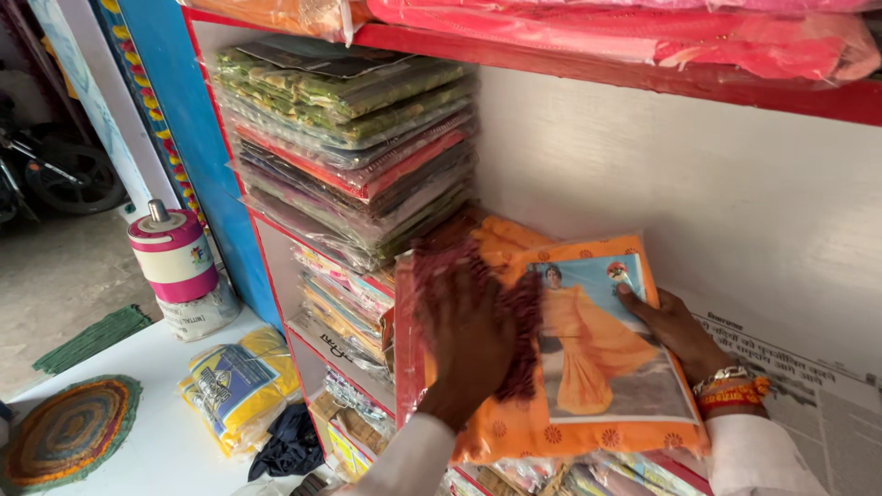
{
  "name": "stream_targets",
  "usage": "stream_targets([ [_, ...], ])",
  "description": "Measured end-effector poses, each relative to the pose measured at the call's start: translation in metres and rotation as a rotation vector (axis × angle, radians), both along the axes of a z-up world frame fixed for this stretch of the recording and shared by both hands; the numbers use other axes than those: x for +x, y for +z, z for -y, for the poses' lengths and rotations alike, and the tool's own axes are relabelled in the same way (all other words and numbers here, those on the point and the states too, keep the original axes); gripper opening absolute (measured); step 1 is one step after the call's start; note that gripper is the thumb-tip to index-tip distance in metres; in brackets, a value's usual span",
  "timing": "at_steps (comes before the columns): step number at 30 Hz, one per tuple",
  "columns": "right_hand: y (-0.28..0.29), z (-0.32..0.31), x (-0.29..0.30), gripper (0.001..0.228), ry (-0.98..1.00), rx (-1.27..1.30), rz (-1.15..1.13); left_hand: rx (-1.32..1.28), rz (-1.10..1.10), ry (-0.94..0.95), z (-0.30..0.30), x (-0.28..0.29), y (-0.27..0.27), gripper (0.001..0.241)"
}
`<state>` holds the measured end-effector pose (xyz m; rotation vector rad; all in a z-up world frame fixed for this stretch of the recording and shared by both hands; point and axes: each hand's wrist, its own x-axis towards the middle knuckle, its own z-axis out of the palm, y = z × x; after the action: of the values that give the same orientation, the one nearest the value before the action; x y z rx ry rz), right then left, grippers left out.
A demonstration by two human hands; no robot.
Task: The person wipes the plastic packaging of several folded garments with a small cloth, then places them on a shelf. The person handles multiple packaged items one by one, wiping each before stacking them.
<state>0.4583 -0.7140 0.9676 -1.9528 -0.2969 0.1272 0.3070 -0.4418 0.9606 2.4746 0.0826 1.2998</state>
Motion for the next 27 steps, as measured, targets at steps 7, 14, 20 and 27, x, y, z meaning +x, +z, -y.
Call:
stream_targets([
  [7, -0.018, 0.001, 0.022, 0.055, -0.034, -0.063, 0.012, -0.248, 0.034, -0.244, 0.047, 0.018, -0.005, 0.052],
  [14, -0.046, 0.017, 0.060, 0.047, 0.256, -0.037, 0.452, -0.055, -0.195, -0.384, 0.085, 0.089, 0.023, 0.088],
  [20, -0.015, -0.003, 0.014, 0.052, -0.083, -0.007, -0.046, 0.025, -0.217, -0.306, 0.026, 0.104, 0.004, 0.078],
  [27, 0.017, -0.022, -0.028, 0.055, -0.099, 0.113, -0.120, -0.019, -0.166, -0.163, -0.083, 0.025, -0.006, 0.055],
])
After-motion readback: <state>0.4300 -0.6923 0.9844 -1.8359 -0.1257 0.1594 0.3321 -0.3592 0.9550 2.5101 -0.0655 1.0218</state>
